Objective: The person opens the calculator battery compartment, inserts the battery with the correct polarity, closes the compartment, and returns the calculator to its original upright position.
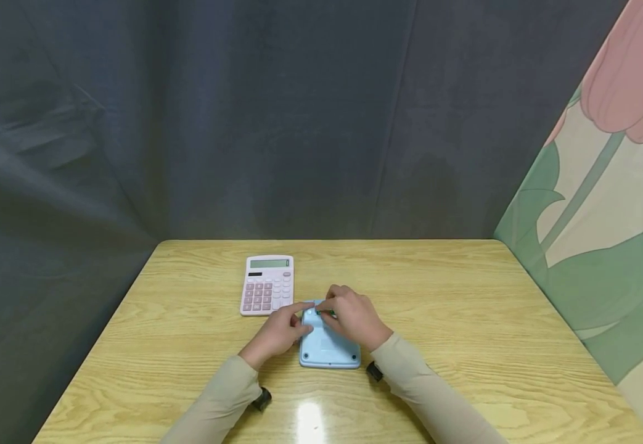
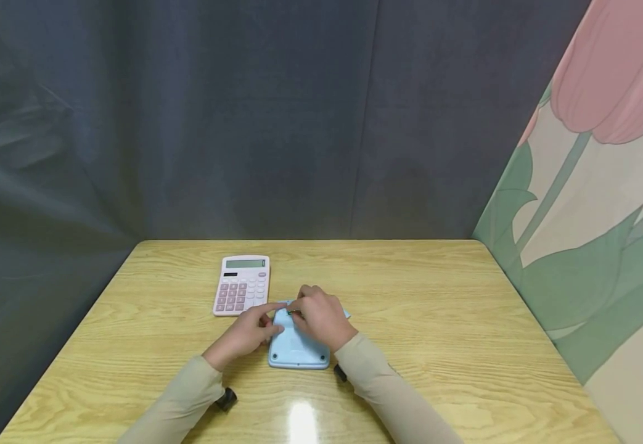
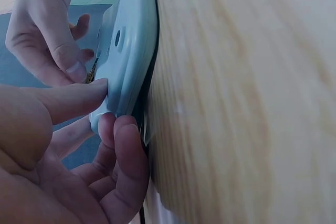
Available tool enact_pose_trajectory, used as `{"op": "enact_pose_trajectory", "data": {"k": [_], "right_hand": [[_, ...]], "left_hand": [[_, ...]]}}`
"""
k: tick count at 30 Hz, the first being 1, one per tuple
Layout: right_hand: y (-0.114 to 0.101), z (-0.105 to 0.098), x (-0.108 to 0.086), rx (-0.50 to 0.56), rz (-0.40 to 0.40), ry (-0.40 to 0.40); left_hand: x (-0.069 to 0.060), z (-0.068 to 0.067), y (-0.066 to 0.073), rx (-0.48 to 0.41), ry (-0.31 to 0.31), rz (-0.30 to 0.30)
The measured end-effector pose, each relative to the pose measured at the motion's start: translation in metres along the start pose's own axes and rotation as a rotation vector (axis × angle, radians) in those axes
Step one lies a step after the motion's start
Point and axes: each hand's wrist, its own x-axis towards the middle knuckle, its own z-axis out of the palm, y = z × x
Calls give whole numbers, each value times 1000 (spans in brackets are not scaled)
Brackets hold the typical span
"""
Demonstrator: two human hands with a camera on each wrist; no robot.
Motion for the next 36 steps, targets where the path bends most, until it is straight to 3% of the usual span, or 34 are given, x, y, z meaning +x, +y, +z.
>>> {"op": "enact_pose_trajectory", "data": {"k": [12,18,22,29,36], "right_hand": [[3,2,-4,-28,-22,15],[8,3,-5,-6,11,36],[13,3,-6,84,77,20],[17,4,-7,253,159,7],[10,6,-2,461,354,71]], "left_hand": [[0,-1,-2,31,7,-6],[2,-5,-8,133,101,28],[1,-6,-12,147,135,47],[3,-2,-5,22,20,68],[9,0,-3,72,34,88]]}}
